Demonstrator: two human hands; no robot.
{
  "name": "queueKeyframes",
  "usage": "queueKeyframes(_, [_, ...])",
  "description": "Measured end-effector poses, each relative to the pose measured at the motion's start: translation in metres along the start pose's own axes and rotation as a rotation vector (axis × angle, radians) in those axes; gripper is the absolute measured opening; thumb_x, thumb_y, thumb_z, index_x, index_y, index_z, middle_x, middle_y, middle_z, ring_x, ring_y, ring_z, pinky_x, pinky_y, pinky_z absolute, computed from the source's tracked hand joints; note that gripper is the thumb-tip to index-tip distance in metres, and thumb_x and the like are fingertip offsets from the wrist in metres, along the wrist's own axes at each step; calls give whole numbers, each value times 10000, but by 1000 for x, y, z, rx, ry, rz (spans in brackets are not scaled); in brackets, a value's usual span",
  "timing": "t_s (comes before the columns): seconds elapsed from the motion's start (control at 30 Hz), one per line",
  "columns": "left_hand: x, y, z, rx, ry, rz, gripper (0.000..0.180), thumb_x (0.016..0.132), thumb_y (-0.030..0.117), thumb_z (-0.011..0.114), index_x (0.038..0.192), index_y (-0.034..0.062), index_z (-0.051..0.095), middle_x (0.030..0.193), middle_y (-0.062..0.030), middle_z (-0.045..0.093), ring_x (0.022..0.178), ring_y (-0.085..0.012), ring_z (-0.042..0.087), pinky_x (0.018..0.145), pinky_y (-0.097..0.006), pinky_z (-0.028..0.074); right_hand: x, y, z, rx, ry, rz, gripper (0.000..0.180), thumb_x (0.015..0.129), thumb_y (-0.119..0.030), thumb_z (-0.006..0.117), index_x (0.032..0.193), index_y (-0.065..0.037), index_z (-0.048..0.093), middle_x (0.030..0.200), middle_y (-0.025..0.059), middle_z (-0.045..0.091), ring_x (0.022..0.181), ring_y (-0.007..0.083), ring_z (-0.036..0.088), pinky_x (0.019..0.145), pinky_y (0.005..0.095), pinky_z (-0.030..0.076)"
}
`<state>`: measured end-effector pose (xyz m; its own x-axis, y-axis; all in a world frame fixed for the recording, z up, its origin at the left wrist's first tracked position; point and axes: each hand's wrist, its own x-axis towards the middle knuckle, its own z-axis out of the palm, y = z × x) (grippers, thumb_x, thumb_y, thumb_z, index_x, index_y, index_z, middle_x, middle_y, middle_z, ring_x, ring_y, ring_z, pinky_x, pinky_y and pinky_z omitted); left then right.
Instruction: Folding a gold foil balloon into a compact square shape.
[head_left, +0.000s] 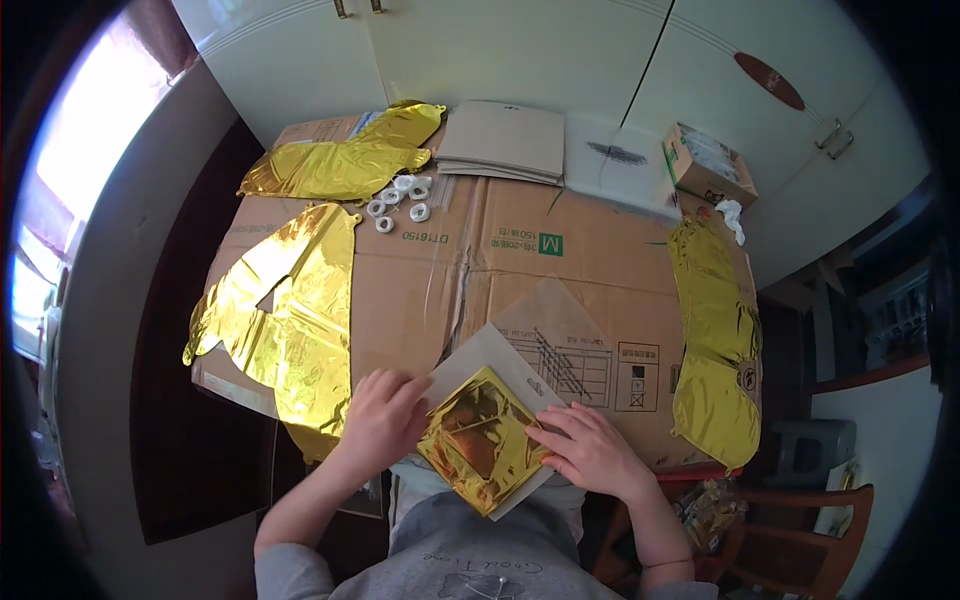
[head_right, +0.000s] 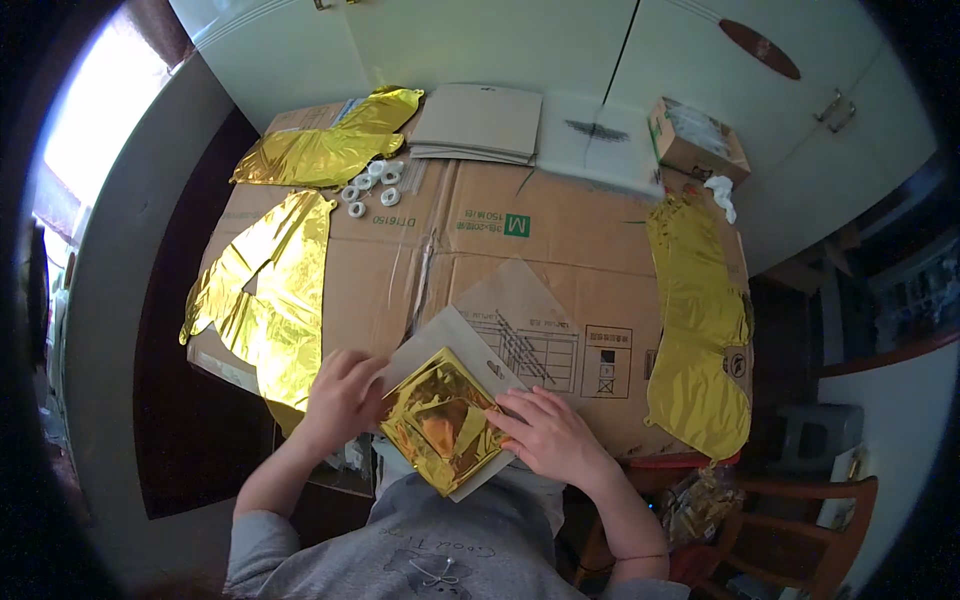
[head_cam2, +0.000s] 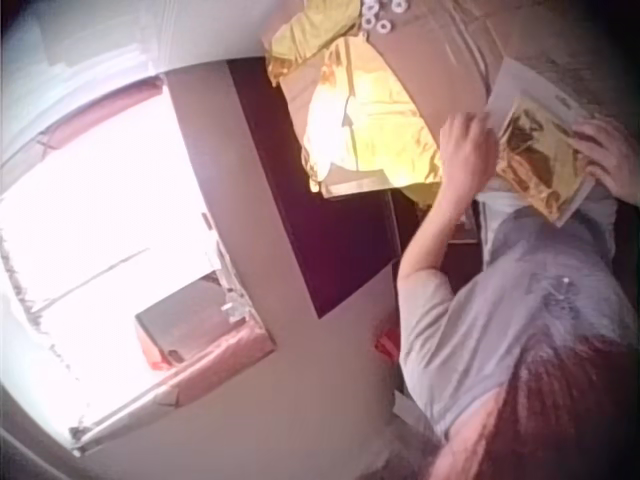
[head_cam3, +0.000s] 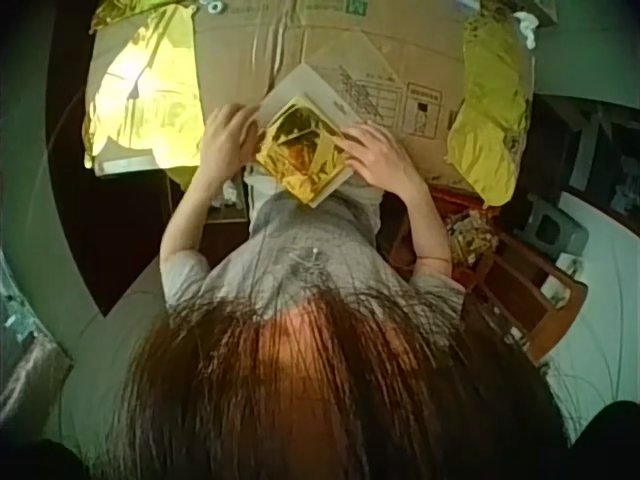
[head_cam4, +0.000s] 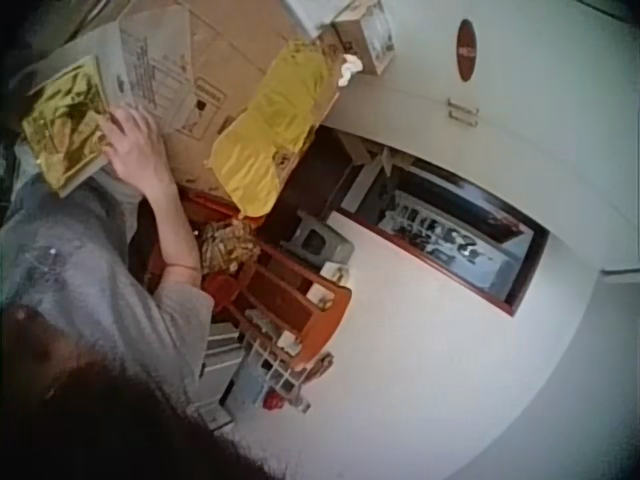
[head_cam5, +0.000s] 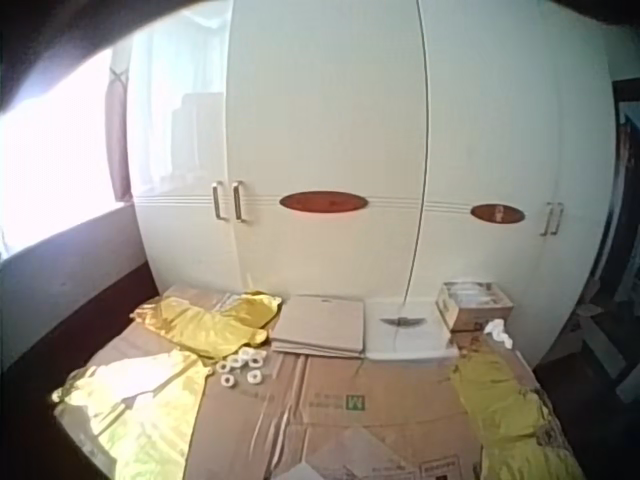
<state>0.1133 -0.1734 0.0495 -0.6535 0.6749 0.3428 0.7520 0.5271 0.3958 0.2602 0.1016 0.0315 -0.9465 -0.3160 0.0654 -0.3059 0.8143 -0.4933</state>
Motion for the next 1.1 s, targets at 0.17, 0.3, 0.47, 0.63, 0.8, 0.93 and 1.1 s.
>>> queueKeyframes(0.17, [-95,7,-14,-264,-286,-620,182,885,95,665,1024,-21,642,802,-124,681,669,-205,692,580,-312,526,24,-14,-4,-27,135,7,391,859,-280,691,1186,-83,607,1234,91,560,1194,264,535,1048,451,397])
queueKeyframes(0.3, [-141,27,23,-1142,-413,-1010,347,987,147,594,1285,-29,570,1077,-115,706,961,-184,703,756,-278,558,51,-26,15,-162,281,77,417,821,-273,718,1160,-57,606,1184,101,577,1140,270,552,981,449,434])
queueKeyframes(0.47, [-132,41,50,-1600,-303,-1078,314,983,144,594,1242,-33,591,1084,-137,701,943,-203,706,759,-278,551,58,-36,34,-251,305,161,405,792,-219,733,1137,-39,619,1121,95,615,1068,260,593,893,411,487])
queueKeyframes(0.63, [-130,37,55,-1577,-301,-1016,235,977,135,601,1164,-6,624,1043,-103,710,846,-159,709,672,-245,533,56,-39,38,-366,332,118,326,810,-182,701,1077,-17,613,1056,92,631,1030,231,620,867,340,524])
queueKeyframes(0.8, [-121,43,58,-1554,-256,-1016,208,974,126,602,1138,5,640,1003,-84,715,759,-124,697,600,-221,515,50,-36,34,-262,302,139,239,819,-135,680,1021,-24,616,1032,112,641,995,239,650,841,314,546])
queueKeyframes(0.93, [-110,47,58,-1481,-249,-1012,193,978,130,599,1113,3,653,966,-72,721,734,-112,692,581,-216,509,53,-39,29,-355,316,130,136,768,-117,660,878,-64,600,917,62,605,865,203,638,729,307,549])
queueKeyframes(1.1, [-101,53,58,-1441,-251,-1024,193,983,140,599,1102,-2,654,945,-73,721,735,-115,694,576,-221,508,54,-45,26,-430,327,153,162,724,-96,687,871,-71,624,899,41,619,788,216,628,670,332,540])
